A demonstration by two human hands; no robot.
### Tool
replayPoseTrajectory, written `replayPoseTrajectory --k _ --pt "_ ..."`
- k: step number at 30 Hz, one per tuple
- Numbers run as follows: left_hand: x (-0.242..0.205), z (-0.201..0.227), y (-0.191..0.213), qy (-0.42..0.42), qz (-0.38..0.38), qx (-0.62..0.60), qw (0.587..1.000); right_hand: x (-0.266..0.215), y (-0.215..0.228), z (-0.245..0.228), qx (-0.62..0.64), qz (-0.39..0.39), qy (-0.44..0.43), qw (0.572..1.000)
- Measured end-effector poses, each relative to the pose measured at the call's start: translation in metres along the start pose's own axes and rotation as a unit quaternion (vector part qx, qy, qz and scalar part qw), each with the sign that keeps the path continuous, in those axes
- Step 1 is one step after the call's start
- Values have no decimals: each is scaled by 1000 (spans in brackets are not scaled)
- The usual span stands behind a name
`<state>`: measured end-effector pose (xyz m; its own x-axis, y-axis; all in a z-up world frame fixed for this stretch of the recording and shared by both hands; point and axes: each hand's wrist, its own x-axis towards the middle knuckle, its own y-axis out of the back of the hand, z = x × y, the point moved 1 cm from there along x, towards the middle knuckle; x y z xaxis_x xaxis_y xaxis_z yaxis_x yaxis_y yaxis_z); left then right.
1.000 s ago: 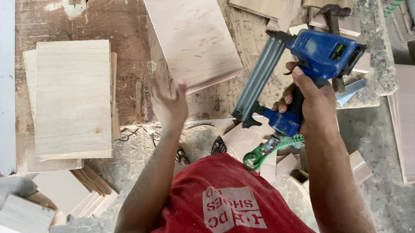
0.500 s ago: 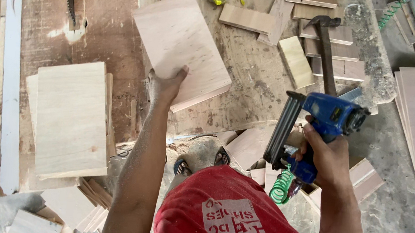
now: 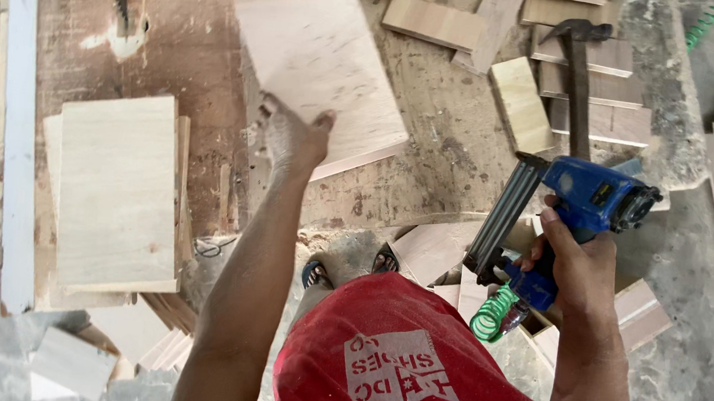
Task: The person assembles wooden pieces by aligning a thin strip along the edge of a larger board and securing it with a nail gun. They repeat this process for multiple boards, occasionally picking up new pieces from the floor and reloading the nail gun.
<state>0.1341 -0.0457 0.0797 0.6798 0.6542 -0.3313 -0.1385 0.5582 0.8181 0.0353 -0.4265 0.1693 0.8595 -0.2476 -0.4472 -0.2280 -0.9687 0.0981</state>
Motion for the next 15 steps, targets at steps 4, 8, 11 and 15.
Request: replayPoseTrajectory --k 4,8,11,15 --pt "-17 35 5 -26 -22 21 999 8 -5 -8 -56 -35 18 998" --pt "-33 72 2 -100 -21 25 994 8 -10 -13 -49 -57 25 997" --pt "-53 98 12 -110 -67 14 992 7 -6 -16 -48 -24 10 998" --pt "-64 109 19 -119 -166 -54 977 10 7 -13 -12 -15 28 999"
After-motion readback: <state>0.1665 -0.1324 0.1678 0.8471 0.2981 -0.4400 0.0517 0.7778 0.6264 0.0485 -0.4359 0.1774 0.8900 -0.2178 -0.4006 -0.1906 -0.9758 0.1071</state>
